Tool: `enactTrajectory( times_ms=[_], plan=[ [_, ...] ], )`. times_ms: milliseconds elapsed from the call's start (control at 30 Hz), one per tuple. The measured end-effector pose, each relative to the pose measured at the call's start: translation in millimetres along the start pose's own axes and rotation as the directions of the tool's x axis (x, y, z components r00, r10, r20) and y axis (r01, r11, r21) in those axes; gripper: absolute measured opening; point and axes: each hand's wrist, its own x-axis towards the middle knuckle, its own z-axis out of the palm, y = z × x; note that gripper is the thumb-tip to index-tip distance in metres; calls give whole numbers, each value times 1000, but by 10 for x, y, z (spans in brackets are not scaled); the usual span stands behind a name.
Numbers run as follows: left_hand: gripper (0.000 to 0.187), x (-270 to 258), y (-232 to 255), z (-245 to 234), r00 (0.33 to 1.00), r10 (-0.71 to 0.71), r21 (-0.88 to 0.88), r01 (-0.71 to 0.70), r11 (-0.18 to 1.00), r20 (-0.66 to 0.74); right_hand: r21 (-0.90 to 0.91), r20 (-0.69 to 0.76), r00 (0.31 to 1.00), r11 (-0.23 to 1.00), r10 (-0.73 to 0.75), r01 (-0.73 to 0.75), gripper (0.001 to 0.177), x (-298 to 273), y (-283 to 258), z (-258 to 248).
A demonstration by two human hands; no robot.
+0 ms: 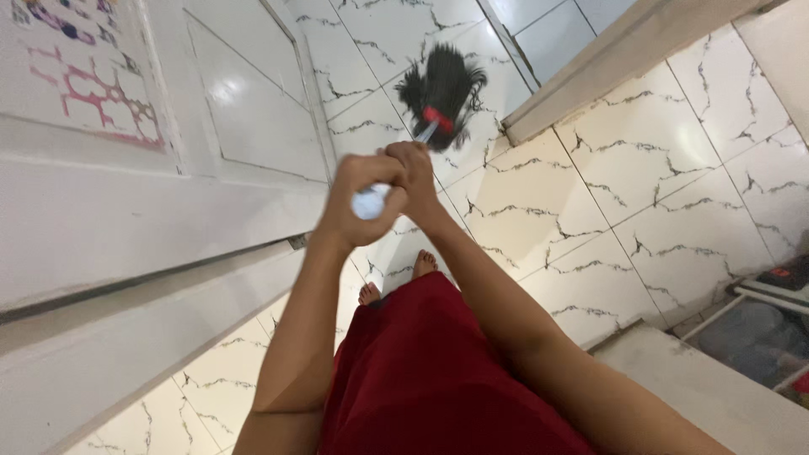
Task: The person mops a tiled floor using a mop with a white handle and dark cleaning head, moving across the room and into a hallway, eventually rinsing the mop in a bucket and turning a dial on a washing machine.
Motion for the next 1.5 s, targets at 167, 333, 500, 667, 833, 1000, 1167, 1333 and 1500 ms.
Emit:
enactTrajectory(
  times_ms=[167, 333, 500, 667, 833, 1000, 1167, 1333, 1500],
  plan=[
    [5, -153, 422, -211, 995, -87, -167, 94, 981, 49, 411, 166, 981, 896, 105, -165, 24, -204, -375, -21],
    [8, -470, 459, -83, 998, -31, -172, 41, 984, 61, -71, 191, 981, 996, -44, 58, 35, -496, -23, 136],
    [2, -863, 139, 193, 999, 43, -56, -41, 998, 32, 55, 140, 988, 997, -68, 61, 28, -628, 254, 117],
    [4, -1131, -33, 400, 997, -34, -47, 38, 998, 73, -91, 188, 979, 991, -77, 95, 26, -790, 328, 180],
    [2, -1312, 217, 165, 989, -96, -40, 101, 994, 111, -2, 136, 987, 996, 89, -90, 25, -1019, -86, 286],
    [8, -1585, 321, 166, 998, 28, -61, -24, 998, 58, 17, 139, 986, 996, 87, -91, 29, -1234, -228, 382],
    [2, -1778, 160, 158, 992, -20, -23, 23, 999, 125, -104, 222, 975, 994, -7, 31, 30, -1294, -110, 473],
    [3, -1938, 232, -24, 988, 25, -40, -19, 999, 155, 86, 81, 994, 993, 72, -78, 24, -1538, -305, 638],
    [7, -2071, 135, 73, 985, 99, -38, -95, 995, 142, -56, 94, 993, 996, 73, -68, 29, -1670, -103, 662]
  ],
)
